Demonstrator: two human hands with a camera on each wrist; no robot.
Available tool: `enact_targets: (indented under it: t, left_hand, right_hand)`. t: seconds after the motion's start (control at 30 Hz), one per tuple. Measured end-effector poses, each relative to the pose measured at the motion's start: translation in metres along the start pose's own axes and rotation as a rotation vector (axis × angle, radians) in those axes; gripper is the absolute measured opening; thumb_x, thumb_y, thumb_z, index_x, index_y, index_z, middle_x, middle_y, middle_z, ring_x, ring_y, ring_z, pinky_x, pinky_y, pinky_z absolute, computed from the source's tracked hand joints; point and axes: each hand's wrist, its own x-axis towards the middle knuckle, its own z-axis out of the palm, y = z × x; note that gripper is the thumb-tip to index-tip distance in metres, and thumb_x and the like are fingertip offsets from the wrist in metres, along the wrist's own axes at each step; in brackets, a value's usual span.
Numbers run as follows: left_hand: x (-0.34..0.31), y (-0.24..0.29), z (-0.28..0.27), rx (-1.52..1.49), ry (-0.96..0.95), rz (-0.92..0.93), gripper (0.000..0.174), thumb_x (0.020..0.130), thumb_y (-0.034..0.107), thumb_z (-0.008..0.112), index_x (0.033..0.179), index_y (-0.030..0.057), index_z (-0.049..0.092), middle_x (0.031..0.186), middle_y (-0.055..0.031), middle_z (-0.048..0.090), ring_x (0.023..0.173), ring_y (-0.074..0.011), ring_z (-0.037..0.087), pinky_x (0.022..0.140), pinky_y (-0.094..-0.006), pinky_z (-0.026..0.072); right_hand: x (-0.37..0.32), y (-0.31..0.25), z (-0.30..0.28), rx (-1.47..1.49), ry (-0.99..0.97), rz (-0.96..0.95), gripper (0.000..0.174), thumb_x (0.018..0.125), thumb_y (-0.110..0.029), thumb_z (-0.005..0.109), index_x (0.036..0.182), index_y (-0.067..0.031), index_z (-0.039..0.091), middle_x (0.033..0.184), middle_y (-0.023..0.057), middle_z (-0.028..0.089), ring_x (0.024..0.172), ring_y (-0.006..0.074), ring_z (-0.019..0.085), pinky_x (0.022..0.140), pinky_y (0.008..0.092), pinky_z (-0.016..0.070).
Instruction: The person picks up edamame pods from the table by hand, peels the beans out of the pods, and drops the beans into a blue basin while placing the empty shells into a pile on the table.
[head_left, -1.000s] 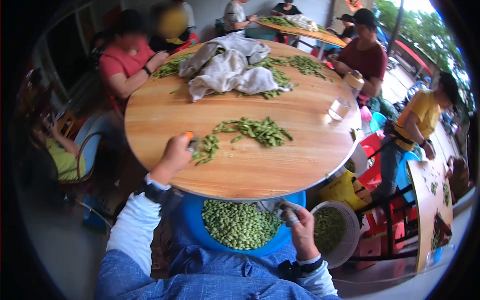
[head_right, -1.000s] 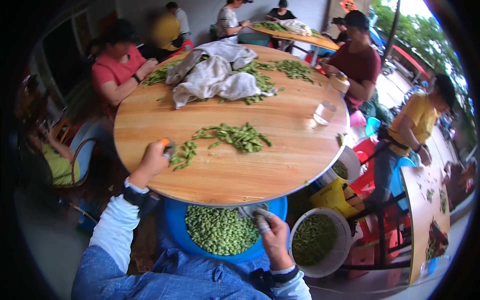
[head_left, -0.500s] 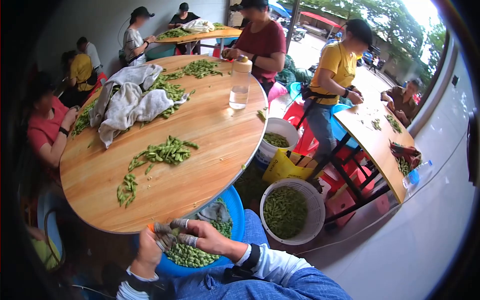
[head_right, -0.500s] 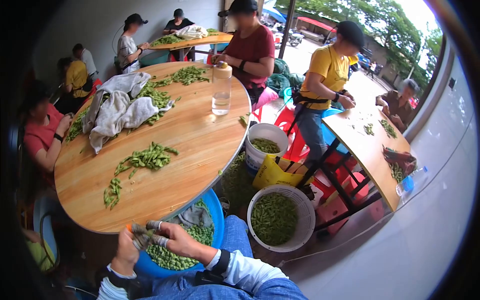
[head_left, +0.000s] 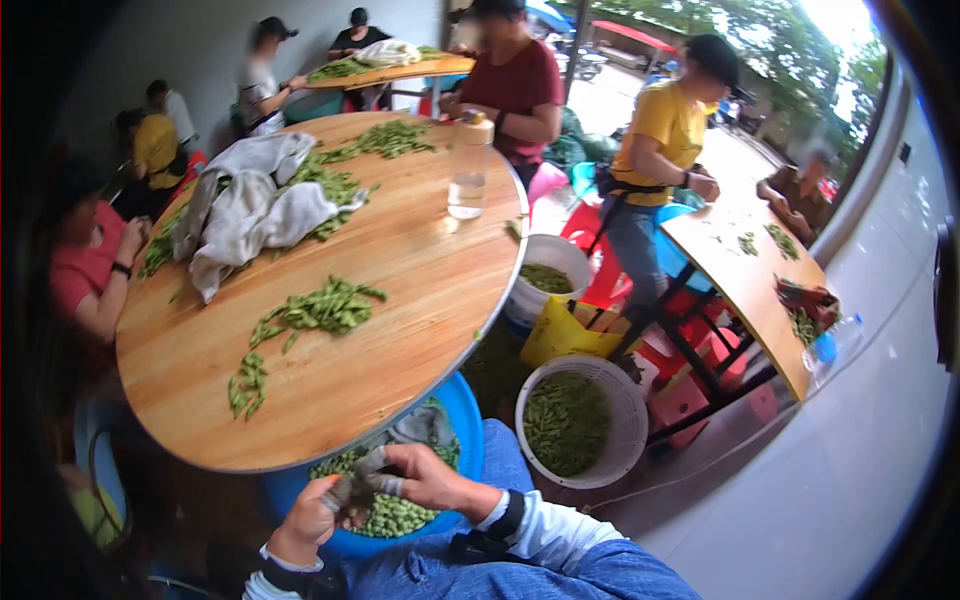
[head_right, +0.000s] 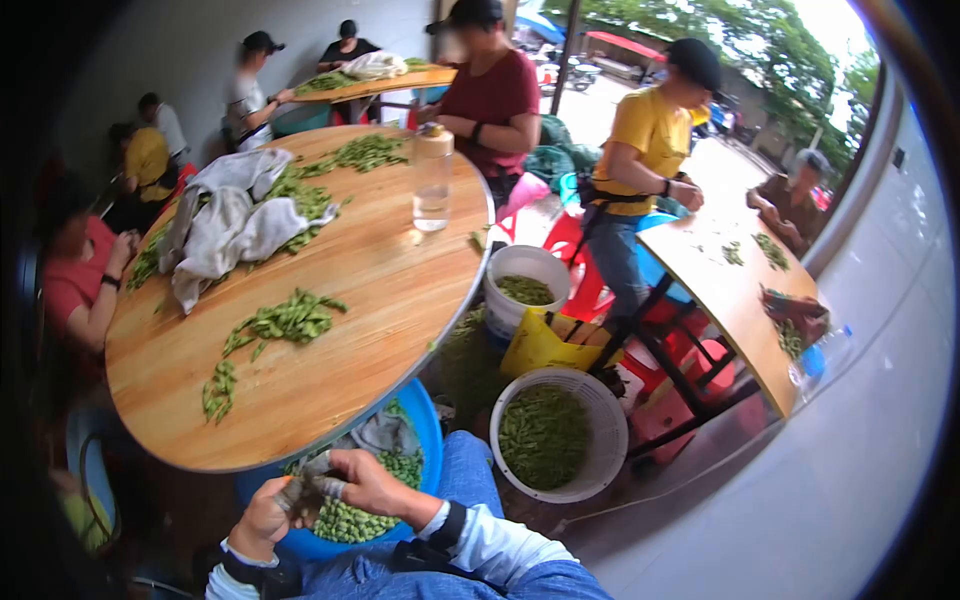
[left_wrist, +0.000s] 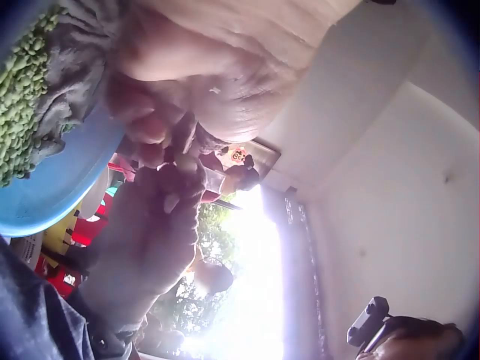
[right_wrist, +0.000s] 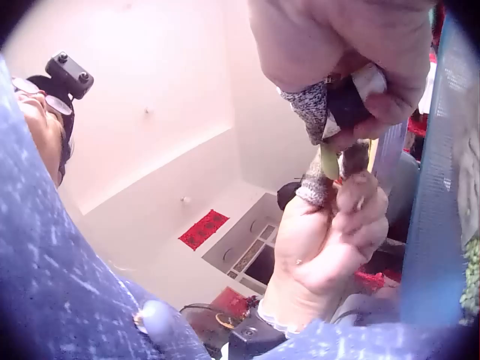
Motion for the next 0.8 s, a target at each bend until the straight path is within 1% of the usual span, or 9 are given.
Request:
enact_targets:
  t: [0.07, 0.13, 0.2, 0.23, 0.3, 0.4, 0.5, 0.63, 0.8]
  left_hand:
    - [0.000, -0.002, 0.000, -0.070, -0.155, -0.057, 0.042, 0.082, 0.043, 0.048, 0.087, 0.0020, 0.054, 0.061, -0.0057, 0.055, 0.047, -0.0078, 0.047, 0.040, -0.0171, 0.0323]
    - [0.003, -0.015, -0.005, -0.169, -0.192, -0.048, 0.036, 0.081, 0.037, 0.051, 0.091, 0.0020, 0.051, 0.061, -0.0047, 0.050, 0.048, -0.0096, 0.045, 0.041, -0.0200, 0.0323]
    - [0.006, -0.020, -0.008, -0.251, -0.147, -0.056, 0.027, 0.082, 0.028, 0.050, 0.091, 0.0029, 0.050, 0.062, -0.0032, 0.049, 0.049, -0.0094, 0.045, 0.042, -0.0203, 0.0322]
    - [0.007, -0.018, -0.003, -0.414, -0.131, -0.005, 0.022, 0.083, 0.025, 0.050, 0.087, 0.0041, 0.052, 0.061, -0.0023, 0.049, 0.048, -0.0086, 0.044, 0.041, -0.0195, 0.0314]
    - [0.006, -0.012, 0.002, -0.423, -0.063, 0.094, 0.018, 0.084, 0.023, 0.050, 0.081, 0.0056, 0.054, 0.059, -0.0005, 0.049, 0.047, -0.0073, 0.042, 0.041, -0.0192, 0.0304]
    - [0.004, -0.003, 0.016, -0.243, 0.155, 0.270, 0.019, 0.084, 0.022, 0.051, 0.075, 0.0060, 0.054, 0.056, 0.0015, 0.047, 0.046, -0.0057, 0.040, 0.042, -0.0195, 0.0297]
    - [0.007, -0.010, 0.015, 0.134, 0.276, 0.452, 0.021, 0.084, 0.021, 0.051, 0.070, 0.0056, 0.053, 0.055, 0.0032, 0.046, 0.048, -0.0044, 0.038, 0.043, -0.0198, 0.0298]
    - [0.002, -0.003, 0.024, 0.381, 0.423, 0.555, 0.026, 0.085, 0.022, 0.051, 0.066, 0.0038, 0.051, 0.054, 0.0041, 0.046, 0.051, -0.0038, 0.038, 0.046, -0.0204, 0.0321]
    - [0.001, -0.001, 0.027, 0.391, 0.405, 0.522, 0.028, 0.085, 0.024, 0.051, 0.065, 0.0034, 0.050, 0.055, 0.0037, 0.044, 0.053, -0.0048, 0.038, 0.046, -0.0210, 0.0319]
  right_hand:
    - [-0.002, 0.001, -0.003, -0.178, 0.049, -0.014, 0.017, 0.081, -0.004, 0.052, 0.097, 0.0024, 0.053, 0.088, 0.0055, 0.058, 0.082, 0.0101, 0.051, 0.073, 0.0256, 0.0428]
    - [-0.003, -0.007, 0.002, -0.136, 0.071, 0.022, 0.019, 0.081, -0.003, 0.053, 0.098, 0.0030, 0.054, 0.088, 0.0052, 0.058, 0.083, 0.0106, 0.052, 0.074, 0.0253, 0.0433]
    - [-0.003, -0.011, 0.003, -0.087, 0.101, 0.073, 0.020, 0.081, -0.003, 0.053, 0.100, 0.0045, 0.052, 0.090, 0.0059, 0.058, 0.085, 0.0114, 0.052, 0.076, 0.0248, 0.0433]
    - [-0.001, -0.010, 0.007, -0.132, 0.200, 0.041, 0.022, 0.081, -0.004, 0.053, 0.101, 0.0043, 0.051, 0.092, 0.0060, 0.057, 0.086, 0.0115, 0.052, 0.077, 0.0246, 0.0427]
    - [0.001, -0.011, 0.010, 0.009, 0.309, 0.114, 0.024, 0.079, -0.004, 0.057, 0.102, 0.0023, 0.054, 0.090, 0.0040, 0.058, 0.082, 0.0099, 0.052, 0.073, 0.0226, 0.0420]
    - [-0.001, -0.017, 0.014, 0.104, 0.282, 0.203, 0.023, 0.078, -0.013, 0.058, 0.096, 0.0017, 0.056, 0.082, 0.0010, 0.058, 0.074, 0.0076, 0.051, 0.064, 0.0191, 0.0395]
    - [-0.003, -0.011, 0.018, 0.130, 0.262, 0.213, 0.023, 0.079, -0.016, 0.059, 0.093, 0.0011, 0.057, 0.078, -0.0006, 0.057, 0.068, 0.0067, 0.049, 0.060, 0.0191, 0.0377]
    - [-0.001, -0.012, 0.021, 0.192, 0.263, 0.220, 0.024, 0.078, -0.019, 0.059, 0.092, 0.0007, 0.056, 0.074, -0.0008, 0.054, 0.063, 0.0061, 0.044, 0.057, 0.0198, 0.0351]
    - [-0.001, -0.011, 0.021, 0.199, 0.278, 0.237, 0.020, 0.078, -0.017, 0.059, 0.089, -0.0003, 0.055, 0.073, -0.0006, 0.054, 0.063, 0.0063, 0.044, 0.057, 0.0201, 0.0347]
